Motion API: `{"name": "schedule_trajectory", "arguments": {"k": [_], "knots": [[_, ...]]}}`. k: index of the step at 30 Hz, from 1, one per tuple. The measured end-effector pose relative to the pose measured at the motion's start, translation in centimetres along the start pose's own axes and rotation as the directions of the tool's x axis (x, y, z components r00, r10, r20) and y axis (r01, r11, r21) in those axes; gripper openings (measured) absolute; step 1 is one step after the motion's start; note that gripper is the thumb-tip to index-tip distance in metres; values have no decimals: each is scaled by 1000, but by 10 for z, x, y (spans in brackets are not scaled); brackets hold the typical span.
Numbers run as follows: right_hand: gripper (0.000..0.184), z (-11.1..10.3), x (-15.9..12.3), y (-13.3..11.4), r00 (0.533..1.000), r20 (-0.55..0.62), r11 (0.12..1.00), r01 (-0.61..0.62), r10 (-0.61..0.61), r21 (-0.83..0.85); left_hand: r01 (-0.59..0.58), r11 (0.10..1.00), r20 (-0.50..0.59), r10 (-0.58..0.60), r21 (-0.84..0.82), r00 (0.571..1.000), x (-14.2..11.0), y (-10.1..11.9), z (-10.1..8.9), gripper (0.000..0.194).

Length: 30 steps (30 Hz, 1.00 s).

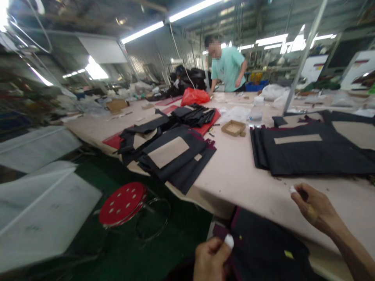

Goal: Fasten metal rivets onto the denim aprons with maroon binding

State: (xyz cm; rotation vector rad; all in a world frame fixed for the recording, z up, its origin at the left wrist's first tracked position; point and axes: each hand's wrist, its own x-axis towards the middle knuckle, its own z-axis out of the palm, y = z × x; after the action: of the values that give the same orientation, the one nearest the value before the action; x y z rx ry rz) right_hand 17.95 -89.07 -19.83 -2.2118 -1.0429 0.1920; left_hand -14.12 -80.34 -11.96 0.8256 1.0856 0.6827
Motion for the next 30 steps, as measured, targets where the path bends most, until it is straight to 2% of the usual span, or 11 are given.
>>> {"name": "schedule_trajectory", "arguments": {"k": [3,7,10,12,16,19,22,26,30], "knots": [[15,-14,-44,-53,987,-38,973,161,-157,166,99,987,78,-89,-123,993,5,-12,4,35],[4,-3,-88,-98,922,57,859,331,-382,390,130,978,69,-120,-162,990,7,-20,10,32],[8,12,-104,-113,848,56,766,446,-528,463,123,979,76,-112,-159,991,4,-21,13,31],[10,18,-107,-117,812,53,744,505,-582,438,103,982,75,-92,-156,993,2,-22,15,32],[13,25,-107,-119,791,72,756,549,-608,355,52,988,68,-43,-143,997,-2,-23,18,32],[14,26,-109,-118,803,80,761,522,-591,385,11,994,72,-3,-111,997,-4,-24,19,31],[11,22,-110,-121,832,90,749,440,-548,494,-34,997,97,40,-65,994,-4,-29,18,29],[12,15,-107,-122,916,179,790,195,-358,581,-57,998,128,56,1,990,-4,-36,15,28],[12,14,-105,-119,939,282,819,0,-197,574,-69,998,169,68,1,983,-4,-39,17,25]]}}
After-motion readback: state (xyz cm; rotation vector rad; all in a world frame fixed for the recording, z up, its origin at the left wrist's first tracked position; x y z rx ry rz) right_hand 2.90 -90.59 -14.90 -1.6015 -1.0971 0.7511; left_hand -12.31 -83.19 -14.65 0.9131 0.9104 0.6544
